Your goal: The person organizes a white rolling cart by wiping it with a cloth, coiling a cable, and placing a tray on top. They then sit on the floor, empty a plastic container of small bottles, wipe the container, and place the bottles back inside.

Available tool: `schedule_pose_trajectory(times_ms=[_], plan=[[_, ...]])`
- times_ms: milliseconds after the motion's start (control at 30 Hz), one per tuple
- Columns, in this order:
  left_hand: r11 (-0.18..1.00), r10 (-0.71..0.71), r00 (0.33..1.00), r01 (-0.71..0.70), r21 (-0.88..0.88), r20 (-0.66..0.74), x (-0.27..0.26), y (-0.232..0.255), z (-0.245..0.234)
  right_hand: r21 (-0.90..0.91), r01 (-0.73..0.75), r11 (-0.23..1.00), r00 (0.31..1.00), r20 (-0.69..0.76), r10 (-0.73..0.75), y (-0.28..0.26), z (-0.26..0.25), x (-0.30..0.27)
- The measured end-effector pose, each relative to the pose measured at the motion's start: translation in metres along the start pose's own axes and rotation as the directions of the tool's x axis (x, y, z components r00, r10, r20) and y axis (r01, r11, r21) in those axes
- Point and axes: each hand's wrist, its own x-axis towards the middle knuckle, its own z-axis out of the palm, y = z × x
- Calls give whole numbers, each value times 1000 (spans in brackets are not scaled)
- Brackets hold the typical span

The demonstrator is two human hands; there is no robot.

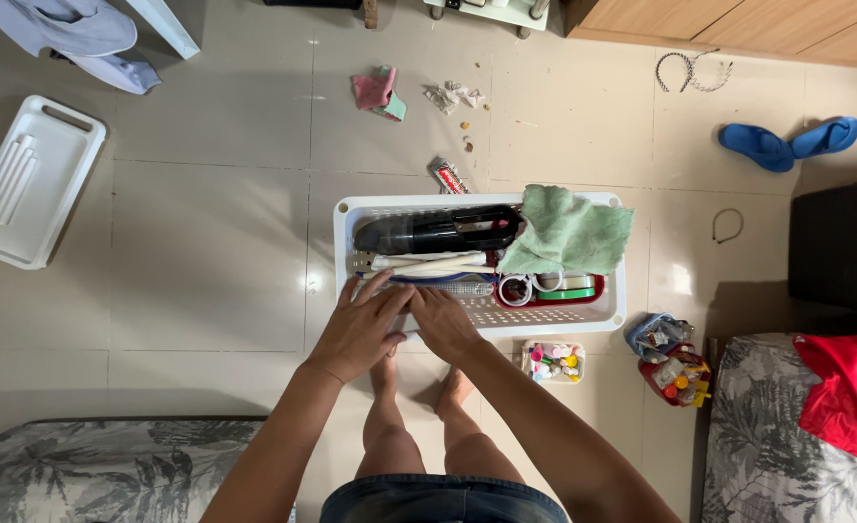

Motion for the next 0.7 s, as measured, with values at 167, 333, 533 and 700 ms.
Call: schedule_pose_trajectory(times_ms=[167, 333, 533, 700], plan=[[998, -7, 997, 12, 66, -72, -12, -2, 13, -58, -25, 998, 993, 110, 32, -2, 10, 16], [990, -101, 979, 116, 79, -174, -22, -4, 34, 84, -183, 979, 939, 308, 149, -1, 4, 25], [981, -186, 983, 186, -47, 14, 2, -36, 46, 119, -138, 983, 927, 366, 86, 8, 3, 30], [967, -230, 952, 200, 156, 201, 24, -45, 57, 99, -155, 983, 921, 374, 108, 12, 15, 18]])
